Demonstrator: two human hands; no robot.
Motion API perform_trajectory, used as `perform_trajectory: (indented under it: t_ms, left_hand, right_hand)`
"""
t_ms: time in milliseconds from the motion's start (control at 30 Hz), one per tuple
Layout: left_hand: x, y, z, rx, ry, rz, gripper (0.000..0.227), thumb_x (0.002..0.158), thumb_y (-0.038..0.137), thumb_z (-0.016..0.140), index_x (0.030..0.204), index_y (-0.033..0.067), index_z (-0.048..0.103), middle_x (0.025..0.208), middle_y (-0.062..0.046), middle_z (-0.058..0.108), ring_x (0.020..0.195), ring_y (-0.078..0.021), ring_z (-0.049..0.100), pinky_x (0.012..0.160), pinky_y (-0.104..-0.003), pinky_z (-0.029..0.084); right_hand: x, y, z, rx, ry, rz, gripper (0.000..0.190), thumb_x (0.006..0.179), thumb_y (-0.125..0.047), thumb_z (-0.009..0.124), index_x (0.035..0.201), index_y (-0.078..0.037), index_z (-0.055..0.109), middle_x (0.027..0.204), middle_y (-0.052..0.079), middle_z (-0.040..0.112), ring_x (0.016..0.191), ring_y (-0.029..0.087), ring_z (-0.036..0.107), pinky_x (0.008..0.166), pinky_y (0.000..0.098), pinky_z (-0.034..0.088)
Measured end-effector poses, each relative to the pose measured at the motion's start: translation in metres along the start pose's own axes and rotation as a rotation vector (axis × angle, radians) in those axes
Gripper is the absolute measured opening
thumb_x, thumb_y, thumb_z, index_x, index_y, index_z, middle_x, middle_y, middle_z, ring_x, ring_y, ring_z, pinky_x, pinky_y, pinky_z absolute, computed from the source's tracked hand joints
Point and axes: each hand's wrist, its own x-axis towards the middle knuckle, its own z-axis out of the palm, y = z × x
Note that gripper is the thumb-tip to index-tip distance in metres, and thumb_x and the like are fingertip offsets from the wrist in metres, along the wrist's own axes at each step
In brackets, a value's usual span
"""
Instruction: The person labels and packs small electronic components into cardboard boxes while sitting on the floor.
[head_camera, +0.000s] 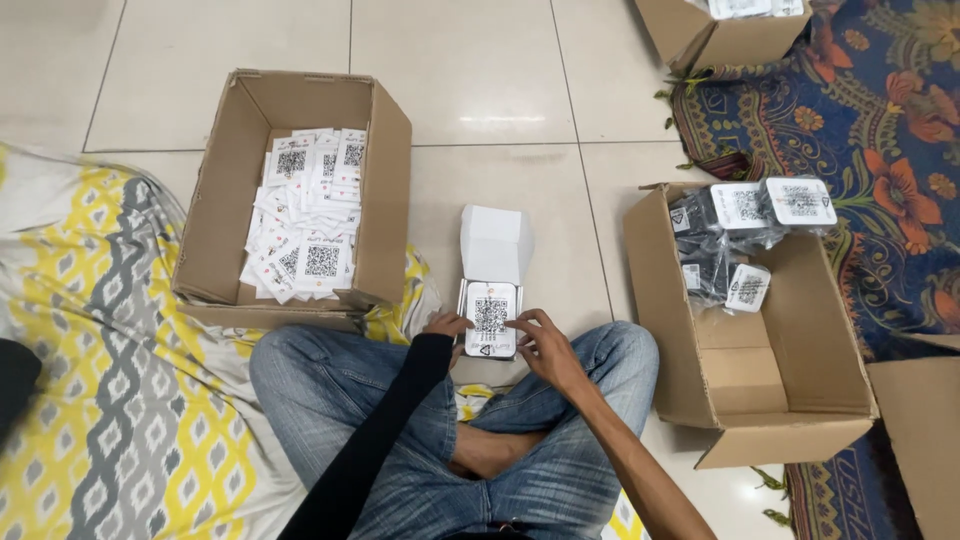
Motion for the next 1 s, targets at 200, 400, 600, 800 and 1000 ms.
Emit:
perform_trajectory:
  t_ms: [200, 400, 600, 800, 1000]
  left_hand:
    - [-0.006, -0.017, 0.004, -0.327, 0.124, -0.077, 0.057, 0.074, -0.006, 0.071, 0.128, 0.0127, 0.065, 0.113, -0.013, 0.058, 0.084, -0.025, 0.066, 0.075, -0.036, 0.057]
    - [-0.011, -0.006, 0.001, -0.39, -0.118, -0.225, 0.081, 0.075, 0.009, 0.084, 0.147, 0.0175, 0.046, 0.107, -0.009, 0.057, 0.071, -0.0124, 0.065, 0.065, -0.027, 0.057]
    - [-0.014, -0.032, 0.015, -0.342, -0.195, -0.196, 0.084, 0.089, 0.021, 0.08, 0.161, 0.0266, 0.037, 0.068, -0.001, 0.064, 0.061, -0.0123, 0.063, 0.058, -0.031, 0.052]
    - [-0.011, -0.037, 0.025, -0.01, -0.214, -0.137, 0.085, 0.087, 0.032, 0.079, 0.16, 0.0278, 0.036, 0.064, -0.008, 0.061, 0.057, -0.0225, 0.062, 0.058, -0.037, 0.052]
    - [-0.01, -0.004, -0.052, -0.103, 0.22, 0.041, 0.046, 0.092, 0.022, 0.073, 0.137, 0.0166, 0.064, 0.068, -0.008, 0.063, 0.061, -0.0236, 0.064, 0.057, -0.038, 0.052]
  right_hand:
    - [0.016, 0.018, 0.011, -0.063, 0.056, 0.033, 0.043, 0.079, 0.002, 0.073, 0.12, -0.012, 0.069, 0.101, 0.01, 0.067, 0.082, 0.023, 0.075, 0.073, 0.0326, 0.063]
    - [0.012, -0.01, 0.014, -0.208, 0.081, 0.113, 0.038, 0.083, -0.001, 0.07, 0.119, -0.013, 0.067, 0.092, 0.008, 0.069, 0.077, 0.025, 0.073, 0.069, 0.0374, 0.058]
    - [-0.008, 0.002, 0.016, -0.241, 0.077, -0.156, 0.049, 0.084, -0.001, 0.065, 0.132, -0.011, 0.062, 0.111, 0.013, 0.063, 0.082, 0.029, 0.07, 0.068, 0.0397, 0.059]
    - [0.005, 0.004, 0.011, -0.508, 0.035, -0.204, 0.04, 0.085, -0.014, 0.066, 0.125, -0.012, 0.071, 0.108, 0.013, 0.064, 0.095, 0.033, 0.065, 0.076, 0.0438, 0.055]
    - [0.063, -0.06, 0.015, -0.368, -0.043, -0.111, 0.034, 0.091, -0.035, 0.068, 0.113, -0.01, 0.076, 0.109, 0.01, 0.066, 0.095, 0.03, 0.067, 0.081, 0.0419, 0.055]
